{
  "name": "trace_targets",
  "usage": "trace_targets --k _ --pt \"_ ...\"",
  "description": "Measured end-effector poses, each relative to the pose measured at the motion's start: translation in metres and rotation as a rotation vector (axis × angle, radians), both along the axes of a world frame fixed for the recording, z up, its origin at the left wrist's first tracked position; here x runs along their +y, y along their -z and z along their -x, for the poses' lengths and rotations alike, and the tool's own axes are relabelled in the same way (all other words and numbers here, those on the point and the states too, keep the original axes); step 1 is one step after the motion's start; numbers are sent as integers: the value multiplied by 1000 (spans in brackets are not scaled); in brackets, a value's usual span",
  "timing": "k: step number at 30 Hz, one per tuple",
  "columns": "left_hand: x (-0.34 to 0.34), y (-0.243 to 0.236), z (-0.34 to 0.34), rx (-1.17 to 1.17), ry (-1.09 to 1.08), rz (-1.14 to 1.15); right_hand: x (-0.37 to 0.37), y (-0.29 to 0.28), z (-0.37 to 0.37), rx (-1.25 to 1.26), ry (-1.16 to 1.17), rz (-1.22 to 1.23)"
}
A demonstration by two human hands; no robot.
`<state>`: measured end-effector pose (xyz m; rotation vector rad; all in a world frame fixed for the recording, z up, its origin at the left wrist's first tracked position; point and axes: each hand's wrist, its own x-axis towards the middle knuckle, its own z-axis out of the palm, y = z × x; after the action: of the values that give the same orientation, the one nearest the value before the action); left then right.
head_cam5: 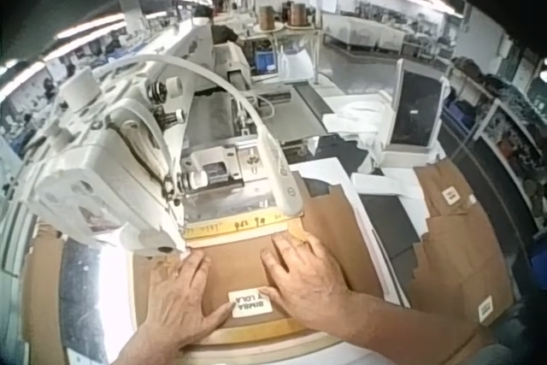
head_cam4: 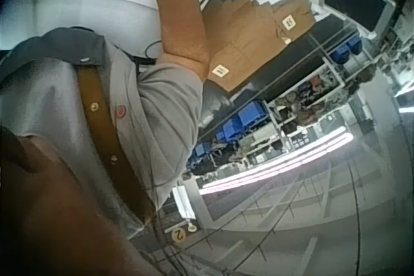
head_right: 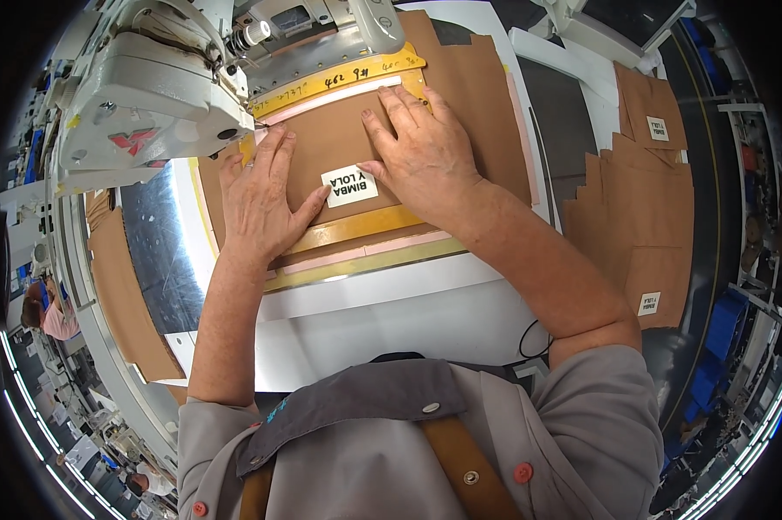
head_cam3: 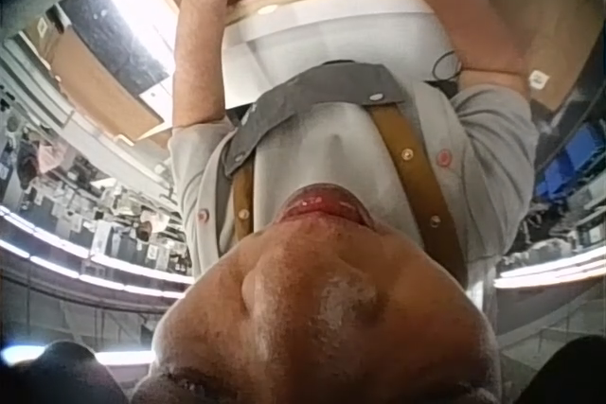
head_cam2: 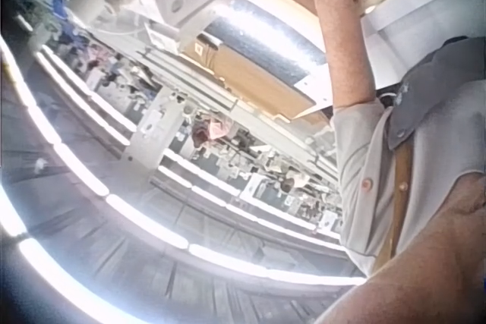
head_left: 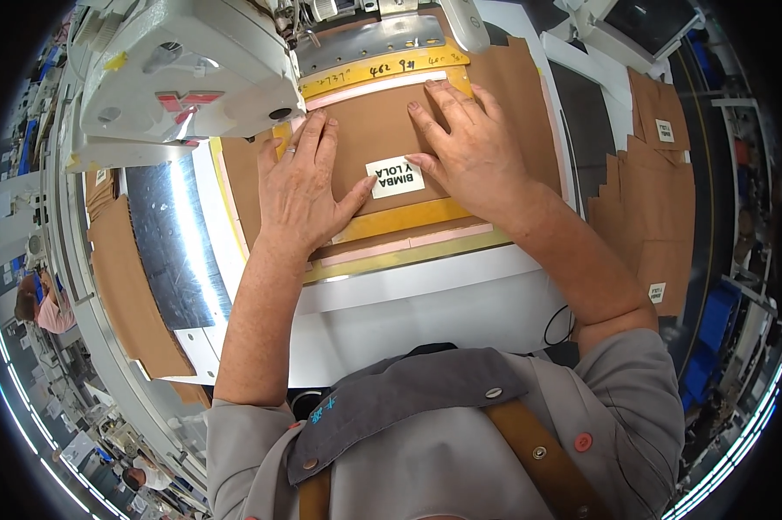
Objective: Sewing a leather pocket or panel using an industrial sewing machine with a stencil guide.
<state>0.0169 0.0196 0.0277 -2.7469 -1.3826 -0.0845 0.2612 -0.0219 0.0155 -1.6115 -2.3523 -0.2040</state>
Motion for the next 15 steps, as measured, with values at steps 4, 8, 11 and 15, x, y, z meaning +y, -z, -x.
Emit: trace_targets --k 4,8,11,15 --pt "-1 -4 -1 33 -7 4 -3 -1 1 -72 57 -32" --pt "0 -2 1 1 -8 12 -1 -1 3 -94 87 -14" --pt "0 0 2 -30 -3 -14 0 -5 3 -114 80 -14" --pt "0 2 3 -84 9 8 1 -5 2 -137 74 -19"
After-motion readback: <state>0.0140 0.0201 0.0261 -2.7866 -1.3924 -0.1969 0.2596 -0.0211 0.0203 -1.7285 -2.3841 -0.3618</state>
